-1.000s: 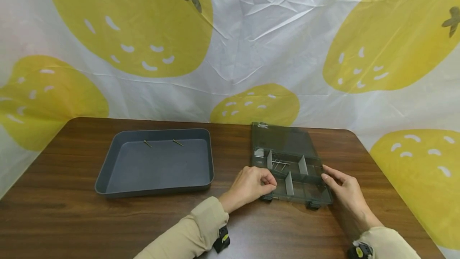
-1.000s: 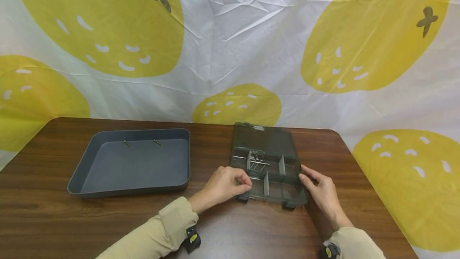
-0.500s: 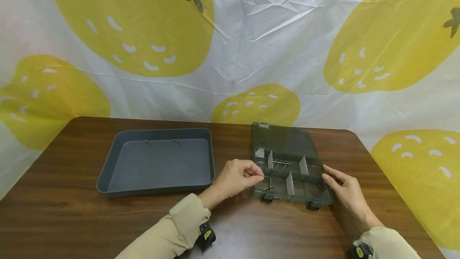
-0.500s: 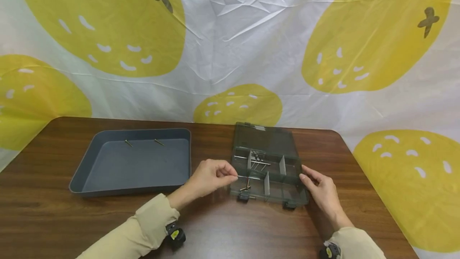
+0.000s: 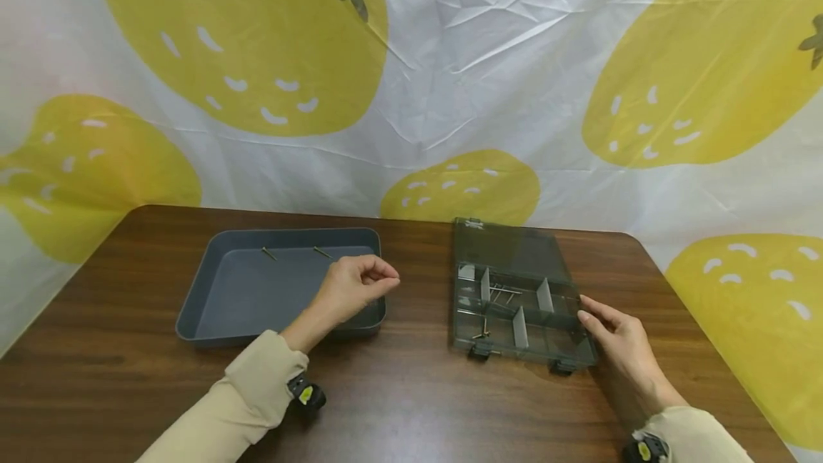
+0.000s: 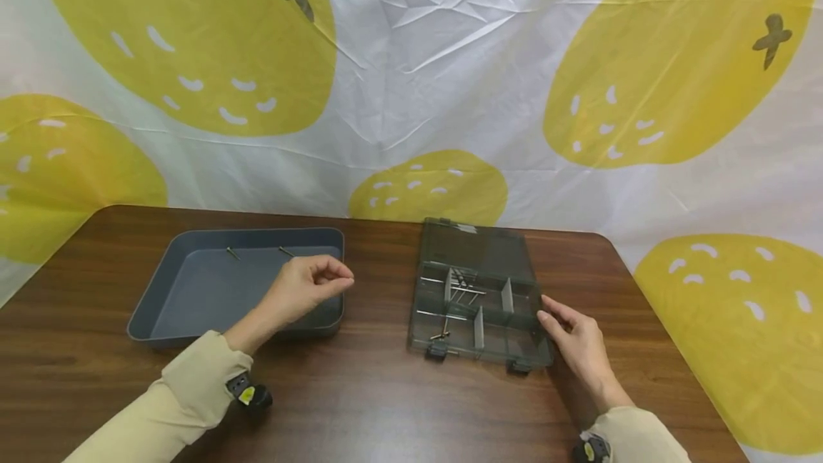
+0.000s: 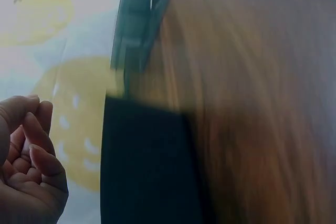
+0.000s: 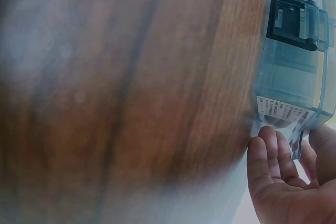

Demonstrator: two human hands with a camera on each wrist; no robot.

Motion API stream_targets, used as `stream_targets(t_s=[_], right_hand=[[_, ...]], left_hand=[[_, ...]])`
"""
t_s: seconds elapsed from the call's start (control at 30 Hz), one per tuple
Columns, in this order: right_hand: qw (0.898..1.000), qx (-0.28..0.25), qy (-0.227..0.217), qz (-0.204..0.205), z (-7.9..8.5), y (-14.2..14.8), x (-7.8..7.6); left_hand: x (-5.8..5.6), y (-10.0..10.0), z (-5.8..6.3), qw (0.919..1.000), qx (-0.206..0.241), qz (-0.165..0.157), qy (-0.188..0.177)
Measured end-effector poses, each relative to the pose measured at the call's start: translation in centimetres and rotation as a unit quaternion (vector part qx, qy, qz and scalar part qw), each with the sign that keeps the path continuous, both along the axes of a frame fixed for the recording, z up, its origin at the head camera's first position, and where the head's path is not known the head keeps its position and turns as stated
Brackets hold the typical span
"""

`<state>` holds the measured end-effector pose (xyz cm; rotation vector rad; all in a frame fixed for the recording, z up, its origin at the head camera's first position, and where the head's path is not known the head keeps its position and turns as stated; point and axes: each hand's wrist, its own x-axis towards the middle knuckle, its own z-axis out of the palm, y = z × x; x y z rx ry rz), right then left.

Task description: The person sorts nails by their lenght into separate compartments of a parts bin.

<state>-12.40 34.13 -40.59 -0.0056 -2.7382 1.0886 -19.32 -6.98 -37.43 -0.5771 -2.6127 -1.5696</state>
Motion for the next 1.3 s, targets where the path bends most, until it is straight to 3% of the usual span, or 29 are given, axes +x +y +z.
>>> stream_targets(t_s=[0.3, 0.67, 0.93, 1.1, 1.3], right_hand=[[1.000, -0.003, -0.001, 0.001, -0.1, 0.2, -0.1], [1.000, -0.002, 0.009, 0.006, -0.1, 0.0, -0.3], [1.000, 0.000, 0.001, 0.003, -0.1, 0.0, -0.4], [1.000, -0.001, -0.001, 0.003, -0.2, 0.0, -0.5], [1.000, 0.002, 0.002, 0.004, -0.2, 0.0, -0.4]], left_hand=[[-2.1, -5.7, -0.5, 0.9956, -0.029, 0.089, -0.007], [-3.1, -11.2, -0.1, 0.9830, -0.087, 0.162, -0.004], [-3.3, -13.8, -0.1, 0.9761, -0.097, 0.194, -0.004], [-3.6, -14.8, -0.7, 0.9686, -0.107, 0.224, -0.001], [-4.0, -15.4, -1.7, 0.9650, -0.099, 0.242, -0.024]])
